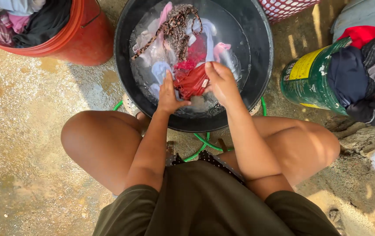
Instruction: Washing various pieces of clothing by hand in a basin of water and soap.
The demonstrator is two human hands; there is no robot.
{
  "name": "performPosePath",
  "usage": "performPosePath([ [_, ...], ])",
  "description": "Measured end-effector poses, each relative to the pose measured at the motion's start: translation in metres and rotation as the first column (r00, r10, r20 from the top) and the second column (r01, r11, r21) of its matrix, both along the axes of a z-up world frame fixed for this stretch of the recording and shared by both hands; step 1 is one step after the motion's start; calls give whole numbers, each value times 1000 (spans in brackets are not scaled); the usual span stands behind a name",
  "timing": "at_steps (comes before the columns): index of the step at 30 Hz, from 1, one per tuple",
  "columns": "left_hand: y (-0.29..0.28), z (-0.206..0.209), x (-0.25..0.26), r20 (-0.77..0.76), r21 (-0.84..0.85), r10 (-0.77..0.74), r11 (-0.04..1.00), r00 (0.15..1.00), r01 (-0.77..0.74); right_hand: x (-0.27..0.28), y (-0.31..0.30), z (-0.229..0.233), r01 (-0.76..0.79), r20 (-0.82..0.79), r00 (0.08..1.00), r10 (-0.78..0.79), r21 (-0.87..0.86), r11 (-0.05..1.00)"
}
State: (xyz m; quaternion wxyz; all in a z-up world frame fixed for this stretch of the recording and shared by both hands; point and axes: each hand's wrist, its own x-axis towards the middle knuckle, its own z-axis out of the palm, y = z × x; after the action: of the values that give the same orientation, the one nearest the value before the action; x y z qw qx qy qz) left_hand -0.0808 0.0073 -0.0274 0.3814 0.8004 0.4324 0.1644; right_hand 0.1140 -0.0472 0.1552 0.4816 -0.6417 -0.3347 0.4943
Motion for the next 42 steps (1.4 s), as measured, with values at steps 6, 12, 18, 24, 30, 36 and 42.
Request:
performPosePath([
  [6,32,100,36,371,-149,11,988,929,48,41,-19,85,337,-508,847,-156,287,896],
  [12,45,157,41,592,-266,-47,931,805,249,139,-40,-74,638,-385,732,-562,101,763],
  [18,18,216,53,734,-111,-256,868,629,484,19,-14,-28,61,-829,492,-265,-270,961],
  [24,30,216,29,926,-298,36,680,376,670,27,8,-75,369,-914,400,-69,91,925],
  [30,19,174,49,763,-616,609,581,218,533,-5,22,4,467,-643,749,-161,339,817],
  [36,36,146,54,534,-724,738,146,413,674,-37,12,65,-163,449,870,-203,652,741],
  [42,58,142,47,498,-782,428,-155,754,604,-53,-5,93,-712,898,386,-211,436,551],
])
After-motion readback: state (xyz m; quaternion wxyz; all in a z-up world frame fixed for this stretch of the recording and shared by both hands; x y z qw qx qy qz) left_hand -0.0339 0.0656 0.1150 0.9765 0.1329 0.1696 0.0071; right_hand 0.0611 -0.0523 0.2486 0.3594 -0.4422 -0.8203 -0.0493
